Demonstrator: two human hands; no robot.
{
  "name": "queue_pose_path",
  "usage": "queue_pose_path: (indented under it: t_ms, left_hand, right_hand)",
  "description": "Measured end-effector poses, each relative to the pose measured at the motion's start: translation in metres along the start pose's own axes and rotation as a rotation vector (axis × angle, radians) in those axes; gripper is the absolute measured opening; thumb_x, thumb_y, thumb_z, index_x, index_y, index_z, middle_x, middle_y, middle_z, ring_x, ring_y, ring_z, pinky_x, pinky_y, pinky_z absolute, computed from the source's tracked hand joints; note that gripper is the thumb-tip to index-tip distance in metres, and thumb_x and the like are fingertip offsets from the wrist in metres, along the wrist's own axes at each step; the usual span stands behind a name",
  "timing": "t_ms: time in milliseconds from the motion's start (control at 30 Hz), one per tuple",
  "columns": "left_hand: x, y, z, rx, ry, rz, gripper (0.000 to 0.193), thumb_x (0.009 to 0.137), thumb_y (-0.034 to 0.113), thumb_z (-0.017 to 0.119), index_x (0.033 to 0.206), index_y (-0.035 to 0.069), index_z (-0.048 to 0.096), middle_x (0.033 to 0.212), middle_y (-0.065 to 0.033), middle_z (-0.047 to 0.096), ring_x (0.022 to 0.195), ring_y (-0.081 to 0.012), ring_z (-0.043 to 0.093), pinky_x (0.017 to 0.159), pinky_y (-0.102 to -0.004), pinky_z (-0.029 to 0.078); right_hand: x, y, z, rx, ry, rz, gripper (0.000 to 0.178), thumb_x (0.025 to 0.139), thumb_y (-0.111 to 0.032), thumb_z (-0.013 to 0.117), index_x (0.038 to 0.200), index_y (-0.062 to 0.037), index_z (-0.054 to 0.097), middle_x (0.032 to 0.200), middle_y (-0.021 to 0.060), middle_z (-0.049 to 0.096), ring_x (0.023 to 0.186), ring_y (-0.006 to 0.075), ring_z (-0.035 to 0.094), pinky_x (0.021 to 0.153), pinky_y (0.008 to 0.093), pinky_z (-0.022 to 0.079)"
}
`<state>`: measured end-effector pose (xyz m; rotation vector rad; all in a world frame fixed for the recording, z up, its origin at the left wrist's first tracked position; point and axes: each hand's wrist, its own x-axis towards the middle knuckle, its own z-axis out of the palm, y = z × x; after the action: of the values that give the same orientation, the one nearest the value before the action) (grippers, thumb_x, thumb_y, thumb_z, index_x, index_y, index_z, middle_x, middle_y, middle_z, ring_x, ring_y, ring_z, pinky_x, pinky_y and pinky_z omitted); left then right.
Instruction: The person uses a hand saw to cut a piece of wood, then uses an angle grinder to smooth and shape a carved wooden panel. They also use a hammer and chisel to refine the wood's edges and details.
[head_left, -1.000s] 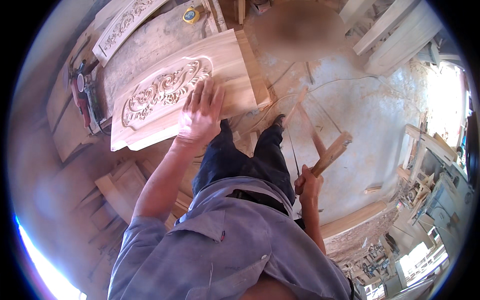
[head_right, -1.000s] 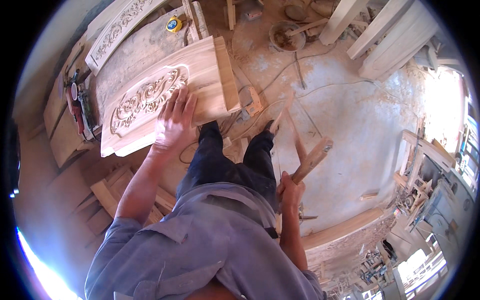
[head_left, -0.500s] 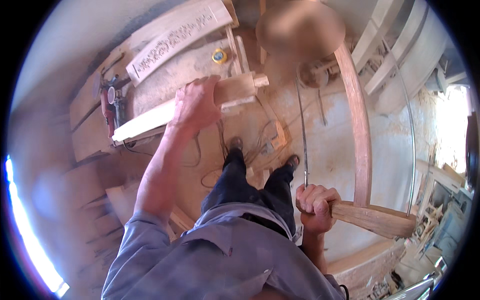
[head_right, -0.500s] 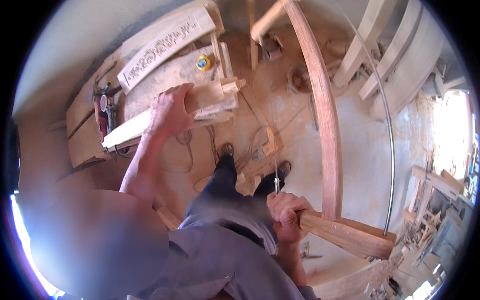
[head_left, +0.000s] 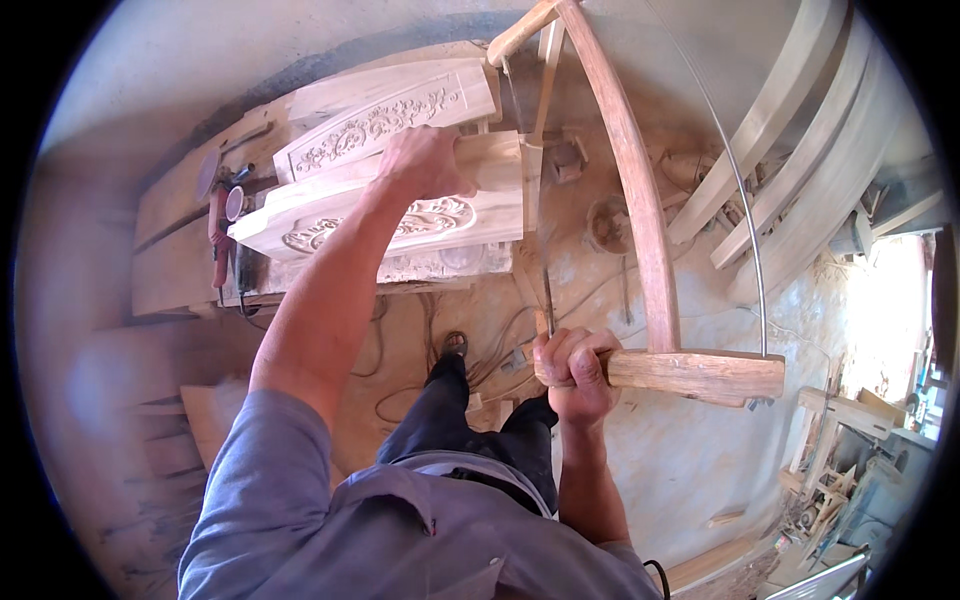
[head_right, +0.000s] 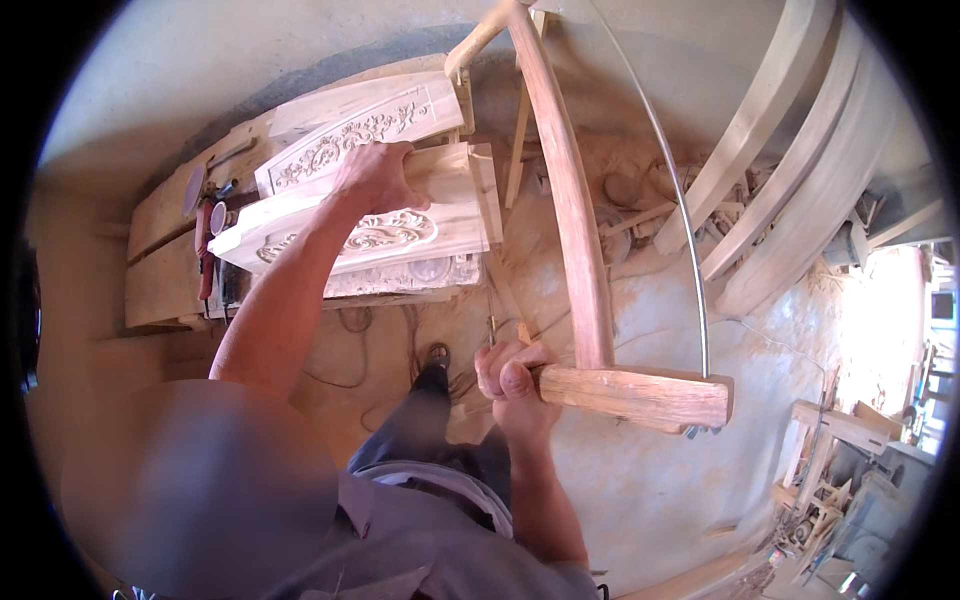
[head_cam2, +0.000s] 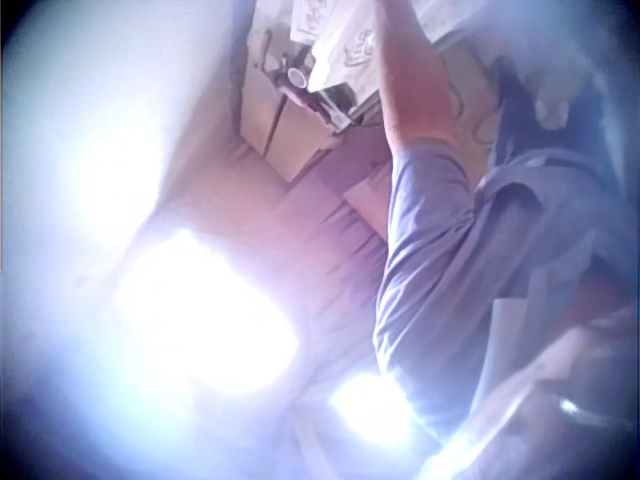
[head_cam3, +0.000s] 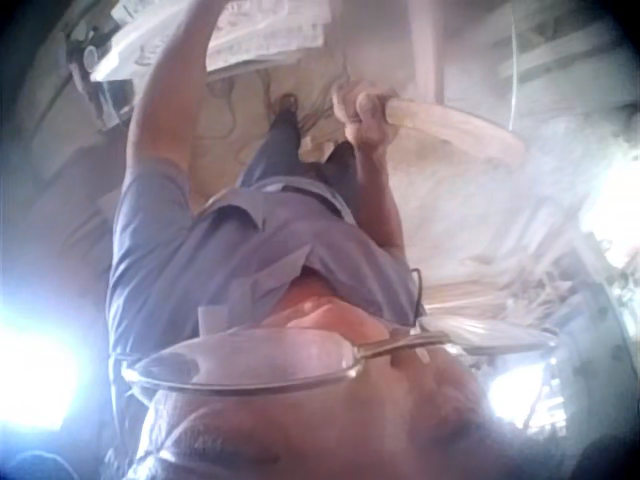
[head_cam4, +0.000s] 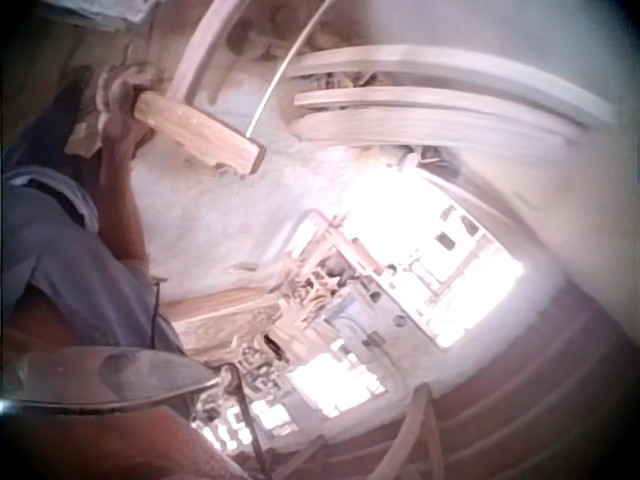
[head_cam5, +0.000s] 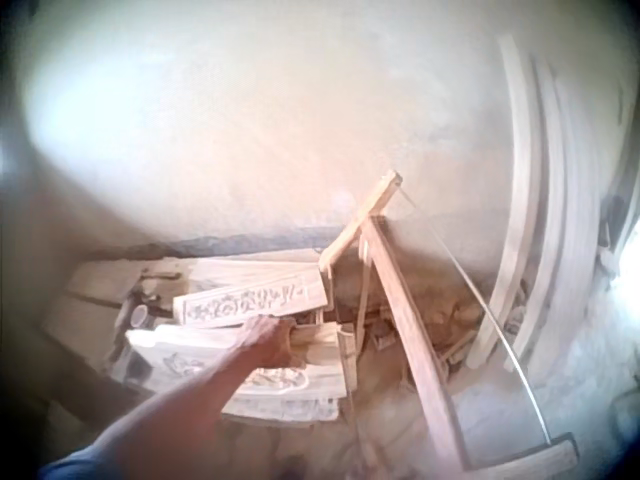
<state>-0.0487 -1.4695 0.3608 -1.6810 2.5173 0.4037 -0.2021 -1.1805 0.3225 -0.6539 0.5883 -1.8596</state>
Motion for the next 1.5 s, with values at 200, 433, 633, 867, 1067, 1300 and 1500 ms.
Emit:
queue_pose_path:
  t_ms: [200,433,633,867,1067,1300,1500]
  left_hand:
    - [0.005,-0.001,-0.004,-0.035,-0.018,-0.009,0.074,0.057,0.044,0.088,0.119,0.007,0.072,0.106,-0.0181,0.075,0.102,-0.0351,0.07,0.093,-0.0435,0.054]
    - [-0.006,0.003,-0.003,-0.029,-0.024,-0.024,0.065,0.058,0.043,0.087,0.113,0.01,0.073,0.103,-0.0157,0.075,0.1,-0.0341,0.071,0.092,-0.0439,0.055]
    - [-0.034,0.013,0.0,-0.036,-0.019,-0.034,0.049,0.071,0.037,0.078,0.11,0.007,0.072,0.105,-0.0167,0.074,0.101,-0.0341,0.07,0.091,-0.0445,0.055]
    - [-0.049,0.019,0.005,-0.029,0.026,-0.003,0.045,0.074,0.035,0.075,0.11,0.009,0.071,0.103,-0.0162,0.074,0.099,-0.0344,0.07,0.087,-0.0449,0.056]
    - [-0.05,0.011,0.011,-0.003,0.014,0.004,0.044,0.076,0.037,0.075,0.11,0.009,0.072,0.103,-0.0159,0.074,0.099,-0.0336,0.071,0.086,-0.0454,0.057]
    - [-0.061,0.011,0.009,-0.059,-0.035,0.007,0.035,0.083,0.031,0.068,0.108,0.008,0.075,0.102,-0.016,0.075,0.096,-0.032,0.073,0.08,-0.0446,0.059]
    - [-0.063,-0.016,0.036,-0.066,0.109,0.063,0.031,0.074,0.018,0.068,0.102,0.009,0.076,0.098,-0.0129,0.076,0.094,-0.0292,0.074,0.078,-0.0408,0.059]
  right_hand:
    - [-0.001,0.015,0.002,0.026,0.037,0.015,0.025,0.1,-0.011,0.057,0.078,-0.0078,0.045,0.064,0.0049,0.048,0.057,0.0168,0.042,0.066,0.0393,0.041]
    - [-0.032,-0.002,0.014,-0.349,0.072,-0.006,0.022,0.101,-0.009,0.053,0.08,-0.0086,0.045,0.063,0.0039,0.048,0.055,0.0149,0.04,0.062,0.0374,0.04]
    - [-0.003,0.021,-0.005,-0.287,0.137,0.115,0.022,0.102,-0.011,0.05,0.081,-0.0096,0.044,0.061,0.0014,0.041,0.056,0.0152,0.04,0.062,0.0361,0.041]
    - [0.031,0.008,0.024,-0.046,0.164,0.193,0.025,0.101,-0.007,0.048,0.077,-0.0093,0.041,0.059,0.0011,0.037,0.05,0.0129,0.03,0.055,0.0342,0.034]
    - [-0.068,-0.021,-0.001,0.131,0.017,0.072,0.027,0.098,-0.003,0.047,0.075,-0.0143,0.038,0.056,-0.0007,0.032,0.048,0.0116,0.028,0.051,0.0319,0.03]
    - [0.059,0.039,0.003,-0.091,0.158,0.069,0.03,0.102,-0.019,0.051,0.074,-0.014,0.041,0.061,-0.0011,0.036,0.056,0.0144,0.037,0.062,0.0344,0.04]
    - [-0.009,-0.009,0.024,-0.242,-0.09,0.084,0.031,0.1,-0.012,0.042,0.069,-0.0142,0.038,0.063,-0.0034,0.031,0.056,0.0097,0.032,0.056,0.0291,0.033]
